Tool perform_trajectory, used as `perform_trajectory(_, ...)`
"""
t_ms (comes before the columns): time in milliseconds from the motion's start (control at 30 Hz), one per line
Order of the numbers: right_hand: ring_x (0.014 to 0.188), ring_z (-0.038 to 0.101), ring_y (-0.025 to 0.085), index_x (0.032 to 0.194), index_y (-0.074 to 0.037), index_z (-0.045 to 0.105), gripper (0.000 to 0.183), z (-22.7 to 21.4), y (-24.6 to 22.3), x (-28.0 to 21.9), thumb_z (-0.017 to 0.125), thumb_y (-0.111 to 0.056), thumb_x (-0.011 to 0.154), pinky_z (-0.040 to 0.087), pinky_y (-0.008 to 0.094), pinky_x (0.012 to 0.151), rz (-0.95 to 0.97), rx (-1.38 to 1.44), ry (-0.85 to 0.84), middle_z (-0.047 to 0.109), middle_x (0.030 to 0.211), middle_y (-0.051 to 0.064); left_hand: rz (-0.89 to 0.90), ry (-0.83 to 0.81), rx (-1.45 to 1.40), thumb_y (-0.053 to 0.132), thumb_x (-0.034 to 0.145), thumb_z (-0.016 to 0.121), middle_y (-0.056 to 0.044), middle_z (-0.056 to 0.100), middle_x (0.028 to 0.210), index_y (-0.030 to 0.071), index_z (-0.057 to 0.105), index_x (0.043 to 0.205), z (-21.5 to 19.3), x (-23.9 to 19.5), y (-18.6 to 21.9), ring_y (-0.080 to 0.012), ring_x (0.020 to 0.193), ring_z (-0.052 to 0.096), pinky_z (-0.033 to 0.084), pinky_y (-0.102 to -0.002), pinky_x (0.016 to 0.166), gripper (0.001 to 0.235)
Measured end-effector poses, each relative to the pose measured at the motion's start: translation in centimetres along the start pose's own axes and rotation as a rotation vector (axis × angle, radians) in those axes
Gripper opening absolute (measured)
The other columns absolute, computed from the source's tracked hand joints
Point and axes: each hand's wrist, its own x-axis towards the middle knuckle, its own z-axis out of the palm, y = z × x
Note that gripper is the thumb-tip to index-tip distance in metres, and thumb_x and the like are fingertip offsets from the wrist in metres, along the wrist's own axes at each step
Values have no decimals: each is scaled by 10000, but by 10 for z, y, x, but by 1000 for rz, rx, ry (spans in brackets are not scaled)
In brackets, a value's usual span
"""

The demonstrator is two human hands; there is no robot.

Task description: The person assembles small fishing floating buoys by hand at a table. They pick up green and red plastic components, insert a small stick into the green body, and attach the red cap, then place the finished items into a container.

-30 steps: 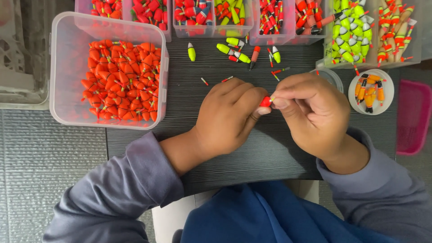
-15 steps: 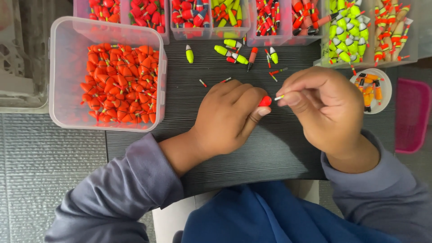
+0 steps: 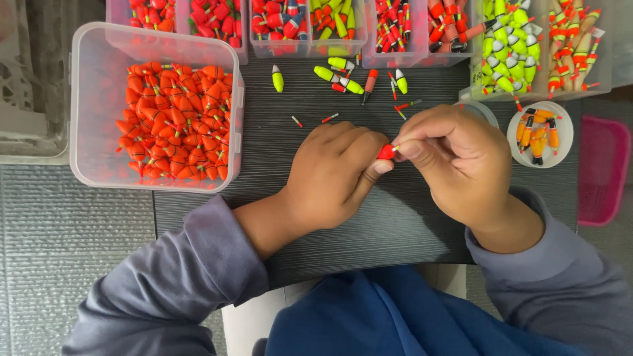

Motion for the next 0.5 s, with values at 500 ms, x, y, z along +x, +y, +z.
perform_trajectory(500,764,673,183,1061,29,625,131,-2,18,7,644,-99,1040,559,258,727,245,35,45,661,911,132,-190,-30,20,271,1052,499,-103,710,966,48,567,1186,-2,3,-1,-346,873,681,493,-465,704,269)
